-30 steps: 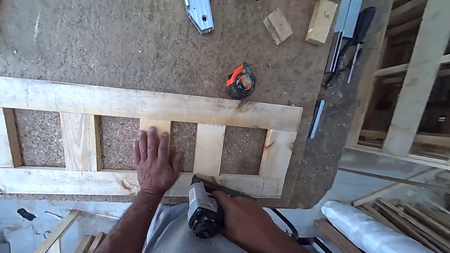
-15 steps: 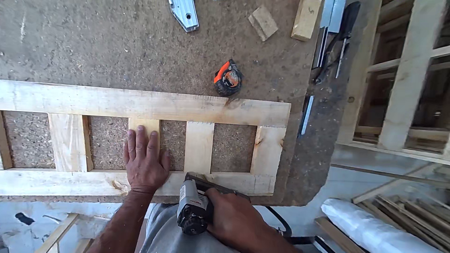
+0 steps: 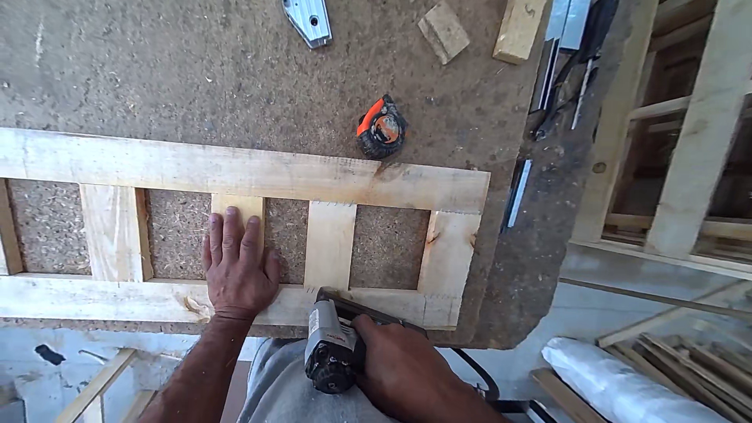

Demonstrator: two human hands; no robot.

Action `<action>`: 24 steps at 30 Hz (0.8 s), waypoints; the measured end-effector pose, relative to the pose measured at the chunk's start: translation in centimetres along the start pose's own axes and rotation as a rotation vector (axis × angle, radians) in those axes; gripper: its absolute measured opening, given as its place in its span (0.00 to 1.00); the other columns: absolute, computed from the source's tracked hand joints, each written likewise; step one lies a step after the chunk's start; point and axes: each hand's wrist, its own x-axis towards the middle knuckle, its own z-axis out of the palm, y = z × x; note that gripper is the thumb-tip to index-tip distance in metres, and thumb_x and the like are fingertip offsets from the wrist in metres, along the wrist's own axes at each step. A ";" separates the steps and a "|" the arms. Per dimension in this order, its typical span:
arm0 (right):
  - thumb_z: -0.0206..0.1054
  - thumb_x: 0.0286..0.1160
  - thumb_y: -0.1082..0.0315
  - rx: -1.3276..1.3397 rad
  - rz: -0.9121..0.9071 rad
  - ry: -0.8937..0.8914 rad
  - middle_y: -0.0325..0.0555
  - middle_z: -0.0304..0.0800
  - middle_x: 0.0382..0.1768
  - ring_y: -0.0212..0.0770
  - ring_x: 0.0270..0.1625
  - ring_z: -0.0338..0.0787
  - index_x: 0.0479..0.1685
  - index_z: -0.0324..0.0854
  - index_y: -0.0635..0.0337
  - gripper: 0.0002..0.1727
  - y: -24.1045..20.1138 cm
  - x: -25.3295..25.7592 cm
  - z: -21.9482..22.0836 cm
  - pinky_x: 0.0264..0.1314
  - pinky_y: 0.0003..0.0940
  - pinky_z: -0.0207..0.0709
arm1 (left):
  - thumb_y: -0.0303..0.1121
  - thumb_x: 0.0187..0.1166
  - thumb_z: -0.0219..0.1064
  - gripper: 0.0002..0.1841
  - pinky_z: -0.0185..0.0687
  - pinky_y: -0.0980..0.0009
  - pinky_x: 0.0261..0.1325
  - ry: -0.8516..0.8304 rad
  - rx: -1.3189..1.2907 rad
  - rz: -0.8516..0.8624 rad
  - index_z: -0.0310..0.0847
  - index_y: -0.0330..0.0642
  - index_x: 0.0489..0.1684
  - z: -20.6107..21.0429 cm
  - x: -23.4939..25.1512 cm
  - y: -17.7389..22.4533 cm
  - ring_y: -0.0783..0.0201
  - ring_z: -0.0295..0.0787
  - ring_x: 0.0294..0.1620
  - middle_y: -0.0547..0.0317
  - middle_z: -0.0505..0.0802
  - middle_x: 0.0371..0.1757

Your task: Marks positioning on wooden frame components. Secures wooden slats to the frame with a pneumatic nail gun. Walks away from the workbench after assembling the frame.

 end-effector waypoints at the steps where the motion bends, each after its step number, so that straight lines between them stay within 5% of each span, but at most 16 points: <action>1: 0.70 0.72 0.48 0.004 -0.004 0.002 0.57 0.90 0.47 0.61 0.53 0.92 0.73 0.71 0.54 0.33 0.1 0.0 0.1 0.48 0.62 0.83 | 0.54 0.80 0.53 0.33 0.49 0.39 0.91 0.000 0.000 0.000 0.71 0.53 0.86 0.0 0.0 0.0 0.42 0.51 0.95 0.48 0.65 0.93; 24: 0.71 0.68 0.48 -0.001 0.056 0.041 0.56 0.91 0.46 0.61 0.52 0.92 0.74 0.72 0.51 0.34 3.5 -0.9 0.9 0.48 0.63 0.83 | 0.51 0.80 0.54 0.32 0.54 0.41 0.89 0.017 0.007 -0.007 0.71 0.56 0.86 0.1 0.0 -0.2 0.45 0.51 0.95 0.52 0.66 0.93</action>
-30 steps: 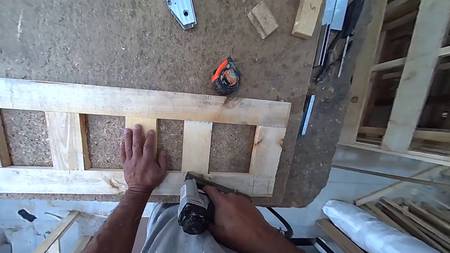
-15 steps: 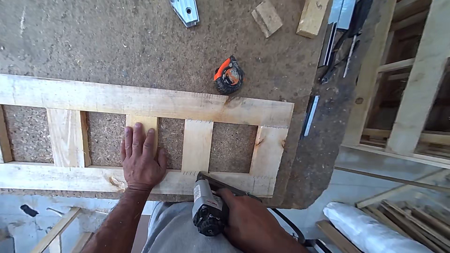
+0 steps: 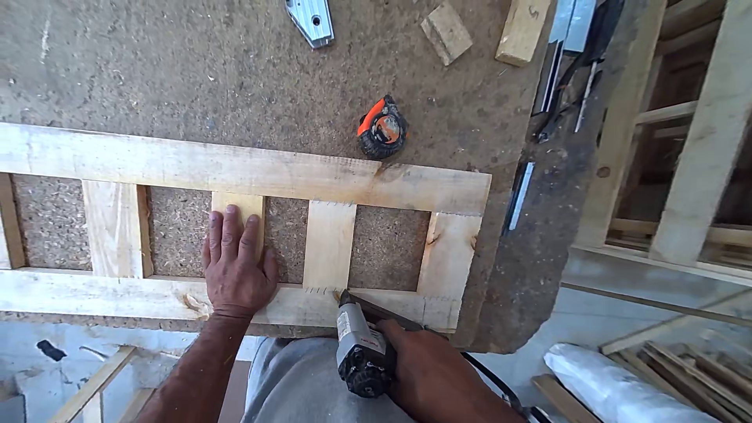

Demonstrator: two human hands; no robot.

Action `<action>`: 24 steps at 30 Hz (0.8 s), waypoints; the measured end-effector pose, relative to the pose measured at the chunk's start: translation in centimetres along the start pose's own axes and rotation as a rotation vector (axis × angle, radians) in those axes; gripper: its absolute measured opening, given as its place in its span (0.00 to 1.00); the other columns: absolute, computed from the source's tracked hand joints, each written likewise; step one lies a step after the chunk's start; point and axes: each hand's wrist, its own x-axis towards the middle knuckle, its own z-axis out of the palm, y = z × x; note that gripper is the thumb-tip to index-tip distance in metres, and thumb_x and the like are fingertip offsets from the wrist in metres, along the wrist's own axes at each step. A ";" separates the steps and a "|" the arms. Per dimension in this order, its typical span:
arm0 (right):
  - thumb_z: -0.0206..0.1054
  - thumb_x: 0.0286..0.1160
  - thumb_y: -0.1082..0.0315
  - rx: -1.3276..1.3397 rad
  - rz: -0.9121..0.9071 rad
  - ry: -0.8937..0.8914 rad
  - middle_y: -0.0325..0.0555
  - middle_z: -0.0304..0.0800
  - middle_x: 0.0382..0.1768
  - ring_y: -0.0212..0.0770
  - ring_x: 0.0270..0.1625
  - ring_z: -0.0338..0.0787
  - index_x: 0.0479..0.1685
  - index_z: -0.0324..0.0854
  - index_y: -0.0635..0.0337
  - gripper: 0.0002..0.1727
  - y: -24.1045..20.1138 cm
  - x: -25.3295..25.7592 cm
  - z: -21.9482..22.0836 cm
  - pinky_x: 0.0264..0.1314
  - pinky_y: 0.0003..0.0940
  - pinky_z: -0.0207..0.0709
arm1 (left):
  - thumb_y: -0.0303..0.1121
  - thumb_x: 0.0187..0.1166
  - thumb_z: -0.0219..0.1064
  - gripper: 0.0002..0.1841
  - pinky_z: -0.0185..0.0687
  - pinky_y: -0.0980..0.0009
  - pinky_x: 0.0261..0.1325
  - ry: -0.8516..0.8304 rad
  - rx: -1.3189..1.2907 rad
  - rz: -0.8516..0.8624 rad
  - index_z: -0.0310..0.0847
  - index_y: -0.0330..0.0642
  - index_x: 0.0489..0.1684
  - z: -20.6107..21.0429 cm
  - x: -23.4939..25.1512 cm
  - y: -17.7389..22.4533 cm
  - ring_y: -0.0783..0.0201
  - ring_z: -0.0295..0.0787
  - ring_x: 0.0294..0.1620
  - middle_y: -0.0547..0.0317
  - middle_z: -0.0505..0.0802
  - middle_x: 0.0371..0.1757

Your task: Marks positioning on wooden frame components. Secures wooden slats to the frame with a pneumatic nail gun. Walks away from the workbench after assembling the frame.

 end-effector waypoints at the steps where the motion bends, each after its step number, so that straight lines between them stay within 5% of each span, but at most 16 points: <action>1: 0.71 0.68 0.48 -0.007 0.003 0.004 0.56 0.91 0.46 0.61 0.52 0.92 0.73 0.73 0.52 0.33 -0.1 0.0 0.0 0.49 0.63 0.83 | 0.52 0.80 0.54 0.32 0.54 0.40 0.89 -0.004 0.000 0.000 0.71 0.56 0.87 0.1 0.0 0.0 0.45 0.51 0.95 0.52 0.65 0.93; 6: 0.75 0.64 0.46 0.053 -0.049 0.073 0.55 0.92 0.42 0.61 0.47 0.93 0.79 0.72 0.44 0.38 -1.8 -0.9 0.8 0.45 0.65 0.83 | 0.57 0.85 0.49 0.33 0.52 0.38 0.90 -0.008 -0.111 0.013 0.73 0.51 0.85 -0.1 -0.1 -0.3 0.43 0.49 0.95 0.50 0.65 0.93; 10: 0.77 0.64 0.47 0.044 -0.143 0.079 0.57 0.94 0.40 0.63 0.45 0.94 0.78 0.74 0.44 0.38 -7.2 -0.1 1.7 0.43 0.66 0.84 | 0.43 0.92 0.48 0.26 0.60 0.51 0.92 0.017 -0.583 -0.074 0.76 0.37 0.79 -3.0 0.1 -2.4 0.51 0.61 0.92 0.46 0.73 0.88; 14: 0.73 0.66 0.42 -0.070 -0.155 0.108 0.58 0.92 0.41 0.64 0.46 0.94 0.74 0.73 0.53 0.38 -13.8 1.9 1.4 0.41 0.65 0.83 | 0.38 0.87 0.56 0.20 0.59 0.44 0.91 0.028 -0.445 -0.055 0.85 0.37 0.67 -5.6 -0.1 -9.0 0.41 0.60 0.91 0.42 0.77 0.84; 18: 0.69 0.68 0.41 -0.087 -0.154 0.149 0.56 0.92 0.40 0.62 0.45 0.94 0.72 0.75 0.55 0.36 -17.7 3.0 1.8 0.41 0.63 0.84 | 0.60 0.80 0.61 0.35 0.49 0.36 0.91 -0.099 -0.200 0.006 0.78 0.43 0.77 -5.6 -0.2 -15.0 0.37 0.52 0.94 0.41 0.69 0.90; 21: 0.68 0.69 0.41 -0.086 -0.140 0.156 0.56 0.93 0.41 0.61 0.46 0.94 0.72 0.75 0.55 0.36 -19.7 3.7 1.9 0.42 0.62 0.84 | 0.79 0.69 0.55 0.48 0.44 0.33 0.92 -0.090 -0.089 0.041 0.79 0.49 0.78 -4.5 -0.3 -15.2 0.37 0.51 0.94 0.39 0.65 0.91; 24: 0.68 0.69 0.42 -0.080 -0.114 0.140 0.55 0.93 0.42 0.61 0.47 0.94 0.73 0.75 0.54 0.36 -20.7 4.1 1.8 0.42 0.62 0.84 | 0.86 0.60 0.54 0.54 0.40 0.36 0.93 -0.112 -0.054 -0.009 0.79 0.52 0.79 -4.5 -0.1 -14.6 0.41 0.50 0.95 0.44 0.64 0.93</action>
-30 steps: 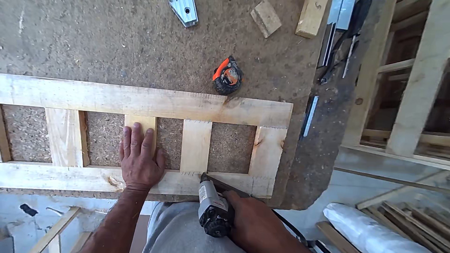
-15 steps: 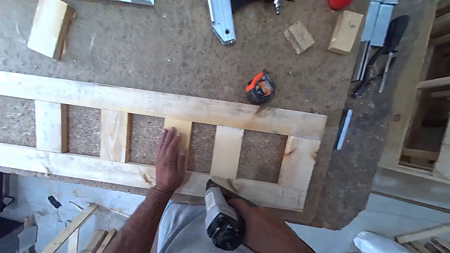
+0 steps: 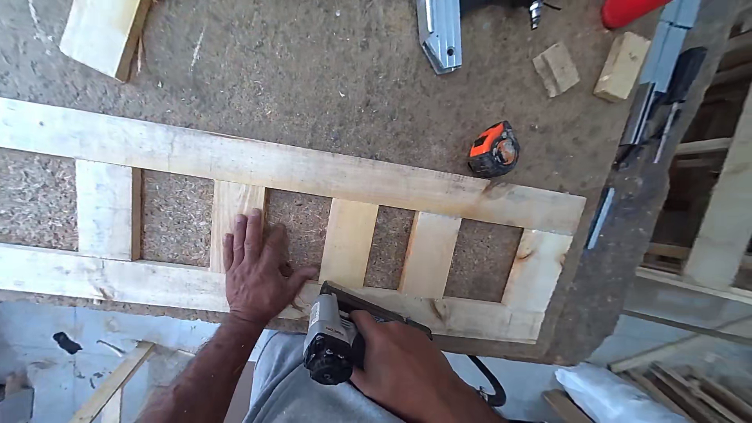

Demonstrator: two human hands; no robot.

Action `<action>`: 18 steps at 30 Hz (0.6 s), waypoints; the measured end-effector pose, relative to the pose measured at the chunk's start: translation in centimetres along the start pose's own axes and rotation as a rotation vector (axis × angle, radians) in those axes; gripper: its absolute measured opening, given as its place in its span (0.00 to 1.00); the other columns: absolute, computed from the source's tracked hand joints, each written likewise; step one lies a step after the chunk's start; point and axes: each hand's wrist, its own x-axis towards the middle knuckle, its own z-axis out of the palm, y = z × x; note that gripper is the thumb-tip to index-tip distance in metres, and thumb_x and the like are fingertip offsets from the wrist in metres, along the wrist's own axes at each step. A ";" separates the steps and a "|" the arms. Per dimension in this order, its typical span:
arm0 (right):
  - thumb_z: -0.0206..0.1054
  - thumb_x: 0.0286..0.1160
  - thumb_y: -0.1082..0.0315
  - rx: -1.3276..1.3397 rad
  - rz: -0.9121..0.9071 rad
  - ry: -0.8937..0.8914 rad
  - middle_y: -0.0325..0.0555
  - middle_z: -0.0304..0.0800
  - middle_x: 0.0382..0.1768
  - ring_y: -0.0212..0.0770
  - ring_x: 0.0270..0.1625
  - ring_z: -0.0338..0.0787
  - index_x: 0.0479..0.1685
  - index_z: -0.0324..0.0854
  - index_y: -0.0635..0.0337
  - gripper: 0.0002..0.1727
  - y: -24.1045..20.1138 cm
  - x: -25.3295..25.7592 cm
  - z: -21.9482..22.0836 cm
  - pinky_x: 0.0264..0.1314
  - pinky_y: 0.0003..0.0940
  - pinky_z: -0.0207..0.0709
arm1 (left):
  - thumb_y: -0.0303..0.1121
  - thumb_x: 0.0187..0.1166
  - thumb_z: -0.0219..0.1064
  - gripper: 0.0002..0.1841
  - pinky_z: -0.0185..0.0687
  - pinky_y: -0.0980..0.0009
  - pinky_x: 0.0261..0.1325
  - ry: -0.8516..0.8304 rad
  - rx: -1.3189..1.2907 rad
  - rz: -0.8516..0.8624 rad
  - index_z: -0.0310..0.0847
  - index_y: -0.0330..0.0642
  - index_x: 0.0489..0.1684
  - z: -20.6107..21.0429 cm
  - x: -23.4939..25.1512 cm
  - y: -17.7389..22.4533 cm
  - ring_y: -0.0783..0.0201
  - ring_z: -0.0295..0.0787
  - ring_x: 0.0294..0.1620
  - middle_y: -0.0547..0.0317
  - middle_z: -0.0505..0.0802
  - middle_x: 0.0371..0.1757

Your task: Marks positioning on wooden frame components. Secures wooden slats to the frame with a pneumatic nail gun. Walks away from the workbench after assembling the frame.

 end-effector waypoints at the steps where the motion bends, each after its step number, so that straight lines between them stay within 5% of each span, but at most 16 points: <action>1: 0.68 0.70 0.42 0.000 0.002 -0.006 0.55 0.92 0.42 0.60 0.47 0.94 0.74 0.74 0.54 0.36 -0.1 0.1 0.0 0.43 0.62 0.84 | 0.87 0.58 0.54 0.56 0.40 0.37 0.93 -0.004 0.001 -0.008 0.79 0.52 0.79 0.0 0.0 0.0 0.42 0.50 0.95 0.45 0.63 0.93; 8: 0.68 0.70 0.44 0.010 0.020 -0.054 0.55 0.92 0.42 0.59 0.48 0.94 0.66 0.76 0.56 0.31 0.0 0.5 -0.7 0.44 0.60 0.84 | 0.90 0.52 0.55 0.58 0.41 0.37 0.93 -0.009 0.024 -0.029 0.79 0.53 0.78 -0.1 0.2 0.3 0.42 0.49 0.95 0.47 0.64 0.93; 18: 0.69 0.71 0.45 0.047 0.040 -0.143 0.56 0.91 0.45 0.59 0.51 0.93 0.73 0.72 0.56 0.35 1.2 0.1 -1.7 0.48 0.60 0.84 | 0.90 0.49 0.58 0.59 0.39 0.36 0.93 -0.037 0.026 -0.048 0.79 0.53 0.78 -0.1 0.2 0.6 0.42 0.46 0.96 0.46 0.63 0.93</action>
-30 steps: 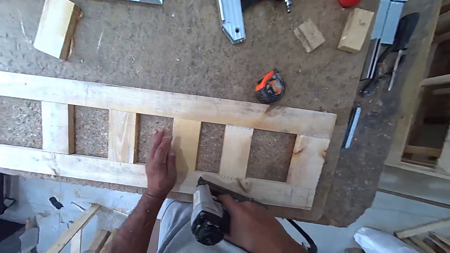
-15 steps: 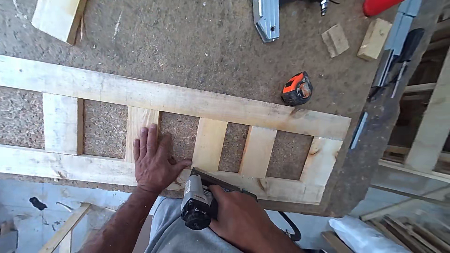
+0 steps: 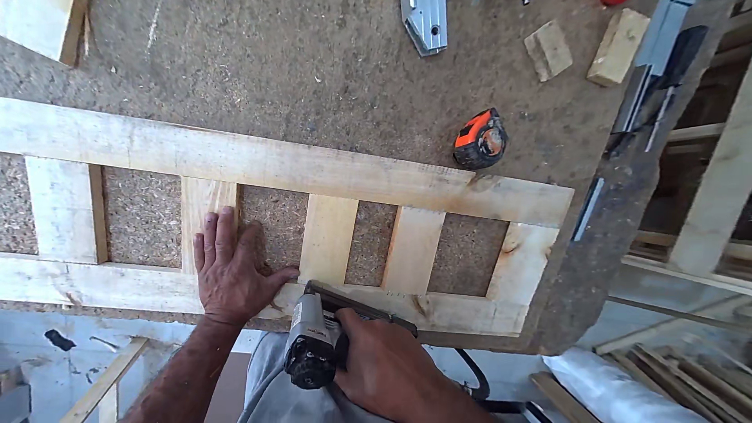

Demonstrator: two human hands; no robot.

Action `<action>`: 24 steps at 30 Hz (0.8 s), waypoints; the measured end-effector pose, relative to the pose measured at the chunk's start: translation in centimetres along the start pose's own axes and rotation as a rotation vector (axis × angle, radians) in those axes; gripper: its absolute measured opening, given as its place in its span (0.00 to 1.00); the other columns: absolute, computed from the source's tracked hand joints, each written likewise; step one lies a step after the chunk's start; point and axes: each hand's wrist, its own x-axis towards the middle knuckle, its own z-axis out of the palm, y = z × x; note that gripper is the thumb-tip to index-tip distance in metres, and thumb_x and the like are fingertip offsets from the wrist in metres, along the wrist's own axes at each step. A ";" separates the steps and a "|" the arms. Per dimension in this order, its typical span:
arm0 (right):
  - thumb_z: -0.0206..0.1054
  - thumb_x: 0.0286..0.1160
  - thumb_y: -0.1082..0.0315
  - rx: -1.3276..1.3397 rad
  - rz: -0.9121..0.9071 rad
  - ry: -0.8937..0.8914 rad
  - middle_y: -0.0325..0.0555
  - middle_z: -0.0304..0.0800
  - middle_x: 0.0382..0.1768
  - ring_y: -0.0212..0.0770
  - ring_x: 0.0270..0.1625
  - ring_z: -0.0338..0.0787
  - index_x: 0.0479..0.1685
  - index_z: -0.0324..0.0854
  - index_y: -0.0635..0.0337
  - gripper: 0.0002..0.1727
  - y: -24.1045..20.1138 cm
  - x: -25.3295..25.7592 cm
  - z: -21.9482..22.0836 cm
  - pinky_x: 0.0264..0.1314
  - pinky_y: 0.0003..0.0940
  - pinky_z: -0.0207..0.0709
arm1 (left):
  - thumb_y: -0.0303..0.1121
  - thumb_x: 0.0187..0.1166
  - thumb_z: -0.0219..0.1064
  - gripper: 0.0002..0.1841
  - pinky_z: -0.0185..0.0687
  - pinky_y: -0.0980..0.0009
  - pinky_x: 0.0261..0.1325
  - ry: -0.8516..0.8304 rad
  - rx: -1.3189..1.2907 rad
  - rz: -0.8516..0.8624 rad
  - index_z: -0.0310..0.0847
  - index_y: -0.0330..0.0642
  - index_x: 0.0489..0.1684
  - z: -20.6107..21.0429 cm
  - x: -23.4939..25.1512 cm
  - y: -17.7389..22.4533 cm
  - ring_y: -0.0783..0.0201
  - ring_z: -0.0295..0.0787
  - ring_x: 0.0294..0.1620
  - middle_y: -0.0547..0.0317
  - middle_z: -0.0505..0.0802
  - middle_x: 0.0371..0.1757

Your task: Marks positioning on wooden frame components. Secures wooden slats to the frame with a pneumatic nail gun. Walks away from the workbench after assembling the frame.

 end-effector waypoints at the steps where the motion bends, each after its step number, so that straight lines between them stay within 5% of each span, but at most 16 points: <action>1: 0.69 0.71 0.45 -0.004 -0.001 0.004 0.56 0.91 0.44 0.59 0.51 0.93 0.72 0.72 0.56 0.34 0.2 0.0 0.0 0.47 0.60 0.84 | 0.90 0.49 0.57 0.59 0.39 0.37 0.93 0.005 0.003 0.002 0.79 0.54 0.78 0.0 0.0 0.0 0.42 0.46 0.96 0.47 0.63 0.93; 24: 0.73 0.66 0.46 -0.018 0.073 -0.020 0.56 0.92 0.43 0.62 0.48 0.93 0.77 0.70 0.50 0.37 4.1 -1.0 0.3 0.44 0.63 0.83 | 0.88 0.54 0.56 0.57 0.41 0.36 0.92 0.052 0.000 0.036 0.79 0.52 0.78 0.2 0.3 -0.5 0.39 0.49 0.95 0.44 0.64 0.93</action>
